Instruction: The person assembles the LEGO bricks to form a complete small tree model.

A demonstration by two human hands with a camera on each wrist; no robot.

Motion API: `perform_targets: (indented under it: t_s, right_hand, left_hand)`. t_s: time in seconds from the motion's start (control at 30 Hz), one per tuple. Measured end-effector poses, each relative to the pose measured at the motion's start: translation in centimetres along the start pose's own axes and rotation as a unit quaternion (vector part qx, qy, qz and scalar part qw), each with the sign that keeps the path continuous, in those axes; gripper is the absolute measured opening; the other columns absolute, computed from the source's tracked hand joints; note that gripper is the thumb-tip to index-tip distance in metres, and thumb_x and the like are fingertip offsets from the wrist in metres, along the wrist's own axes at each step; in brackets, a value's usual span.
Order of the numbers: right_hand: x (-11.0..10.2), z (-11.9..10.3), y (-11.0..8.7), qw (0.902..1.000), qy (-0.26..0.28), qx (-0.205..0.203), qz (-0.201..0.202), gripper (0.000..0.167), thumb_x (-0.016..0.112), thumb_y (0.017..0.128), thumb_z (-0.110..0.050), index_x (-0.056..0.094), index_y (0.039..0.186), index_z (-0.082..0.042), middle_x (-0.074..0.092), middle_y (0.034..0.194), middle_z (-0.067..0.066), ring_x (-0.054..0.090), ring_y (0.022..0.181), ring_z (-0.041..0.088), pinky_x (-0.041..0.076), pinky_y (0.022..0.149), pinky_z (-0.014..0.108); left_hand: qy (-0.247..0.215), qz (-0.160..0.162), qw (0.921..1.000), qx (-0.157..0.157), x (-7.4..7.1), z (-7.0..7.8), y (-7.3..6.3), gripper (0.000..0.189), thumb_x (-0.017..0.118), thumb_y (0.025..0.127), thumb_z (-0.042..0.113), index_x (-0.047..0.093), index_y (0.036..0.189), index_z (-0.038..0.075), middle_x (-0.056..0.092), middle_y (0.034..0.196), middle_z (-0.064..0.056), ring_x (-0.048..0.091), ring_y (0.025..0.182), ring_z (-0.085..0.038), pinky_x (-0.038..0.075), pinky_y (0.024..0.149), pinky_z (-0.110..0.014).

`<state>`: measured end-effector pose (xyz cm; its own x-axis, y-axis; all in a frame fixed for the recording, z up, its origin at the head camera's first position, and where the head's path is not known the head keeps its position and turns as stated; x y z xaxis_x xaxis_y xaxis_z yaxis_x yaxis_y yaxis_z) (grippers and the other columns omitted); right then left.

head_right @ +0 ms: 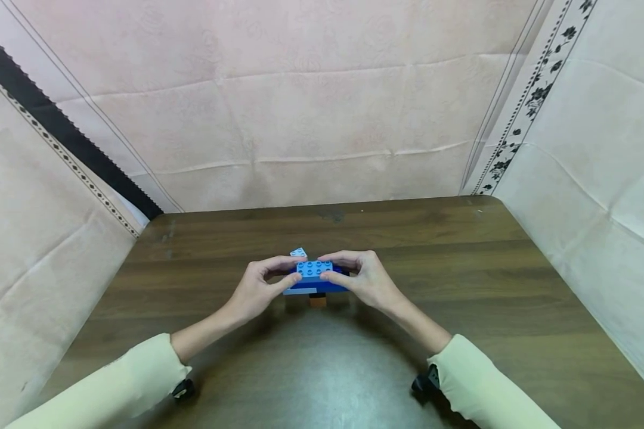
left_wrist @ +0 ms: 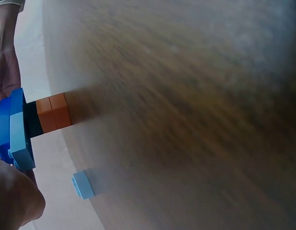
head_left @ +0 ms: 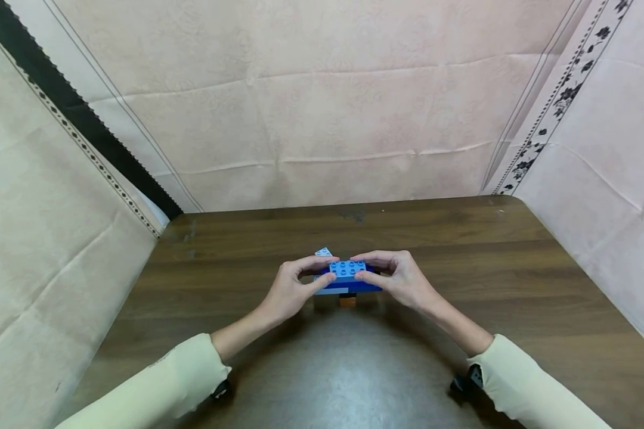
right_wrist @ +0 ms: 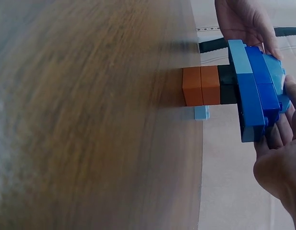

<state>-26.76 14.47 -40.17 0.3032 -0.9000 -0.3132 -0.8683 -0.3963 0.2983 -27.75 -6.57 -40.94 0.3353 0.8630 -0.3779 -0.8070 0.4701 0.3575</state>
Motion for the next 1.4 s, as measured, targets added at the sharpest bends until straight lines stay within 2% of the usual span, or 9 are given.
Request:
perform_targets:
  t_s: [0.17,0.3,0.43,0.77,0.87,1.0,1.17,1.33,1.4]
  right_hand:
    - [0.0,0.0,0.0,1.0000,0.007,-0.002,-0.001,0.029,0.078,0.099,-0.012,0.077,0.128,-0.012,0.077,0.120,0.008,0.075,0.096,0.029,0.064,0.084,0.035]
    - [0.0,0.0,0.0,1.0000,0.008,-0.005,0.000,0.029,0.078,0.099,-0.011,0.077,0.128,-0.011,0.077,0.121,0.008,0.076,0.099,0.026,0.063,0.086,0.034]
    - [0.0,0.1,0.0,1.0000,0.006,-0.005,0.001,0.029,0.078,0.099,-0.010,0.077,0.127,-0.010,0.077,0.121,0.008,0.076,0.099,0.024,0.063,0.087,0.034]
    - [0.0,-0.1,0.1,1.0000,0.003,-0.005,-0.006,0.029,0.078,0.099,-0.011,0.077,0.128,-0.011,0.077,0.121,0.007,0.075,0.098,0.031,0.064,0.085,0.035]
    - [0.0,-0.1,0.1,1.0000,0.005,0.001,-0.003,0.029,0.078,0.099,-0.012,0.077,0.127,-0.011,0.077,0.121,0.008,0.075,0.098,0.029,0.064,0.086,0.035]
    - [0.0,0.1,0.0,0.9999,0.004,0.011,0.003,0.029,0.079,0.098,-0.014,0.078,0.127,-0.012,0.077,0.120,0.007,0.075,0.097,0.028,0.064,0.086,0.034]
    - [0.0,0.1,0.0,0.9999,-0.002,0.013,0.005,0.029,0.080,0.098,-0.015,0.078,0.126,-0.014,0.077,0.122,0.007,0.073,0.098,0.034,0.063,0.086,0.033]
    - [-0.1,0.1,0.0,0.9999,-0.005,0.011,0.007,0.029,0.080,0.098,-0.015,0.078,0.126,-0.014,0.077,0.122,0.007,0.073,0.098,0.035,0.063,0.087,0.033]
    - [-0.1,0.1,-0.1,0.9999,-0.004,0.012,0.008,0.029,0.080,0.098,-0.015,0.078,0.126,-0.014,0.077,0.123,0.007,0.072,0.099,0.037,0.063,0.087,0.033]
  left_hand:
    - [0.005,0.006,1.0000,0.002,0.1,0.0,-0.2,0.035,0.075,0.102,0.019,0.073,0.135,0.009,0.075,0.129,0.003,0.070,0.117,-0.017,0.057,0.100,-0.053]
    - [0.001,0.012,0.9999,0.000,0.1,0.0,-0.3,0.035,0.075,0.102,0.018,0.073,0.136,0.012,0.075,0.130,0.003,0.070,0.118,-0.018,0.057,0.100,-0.053]
    - [0.001,0.012,0.9998,-0.014,0.1,0.1,-0.3,0.034,0.075,0.102,0.021,0.074,0.136,0.017,0.075,0.130,0.004,0.070,0.120,-0.018,0.058,0.100,-0.050]
    - [0.010,-0.003,0.9987,-0.050,-0.2,0.4,-0.2,0.036,0.072,0.104,0.027,0.072,0.137,0.013,0.074,0.132,0.005,0.067,0.124,-0.018,0.056,0.105,-0.044]
    - [0.003,-0.013,0.9988,-0.048,-0.4,0.5,0.1,0.036,0.066,0.108,0.028,0.070,0.140,0.012,0.072,0.135,0.005,0.066,0.126,-0.018,0.055,0.106,-0.041]
    - [0.005,-0.002,0.9993,-0.036,-1.3,0.3,0.9,0.035,0.057,0.112,0.030,0.069,0.141,0.015,0.071,0.136,0.006,0.065,0.128,-0.016,0.055,0.106,-0.037]
    - [0.036,0.027,0.9983,-0.037,-2.9,-0.4,2.0,0.033,0.062,0.110,0.025,0.069,0.142,0.016,0.070,0.138,0.003,0.065,0.129,-0.021,0.054,0.107,-0.038]
    - [0.073,0.031,0.9949,-0.063,-3.7,-1.6,2.9,0.042,0.068,0.107,0.020,0.063,0.148,0.012,0.066,0.146,-0.006,0.063,0.130,-0.033,0.053,0.108,-0.045]
    - [0.087,0.030,0.9930,-0.075,-3.8,-2.2,3.1,0.045,0.070,0.105,0.019,0.062,0.149,0.012,0.064,0.148,-0.007,0.063,0.130,-0.035,0.052,0.109,-0.046]
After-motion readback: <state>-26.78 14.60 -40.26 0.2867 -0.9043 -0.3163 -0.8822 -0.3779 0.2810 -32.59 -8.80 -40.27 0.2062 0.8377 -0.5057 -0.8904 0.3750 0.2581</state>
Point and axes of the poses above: each hand's wrist, its own y-axis towards the middle knuckle, its own x-axis out of the palm, z = x × y, the point moved 7 cm from there along y, towards the middle knuckle
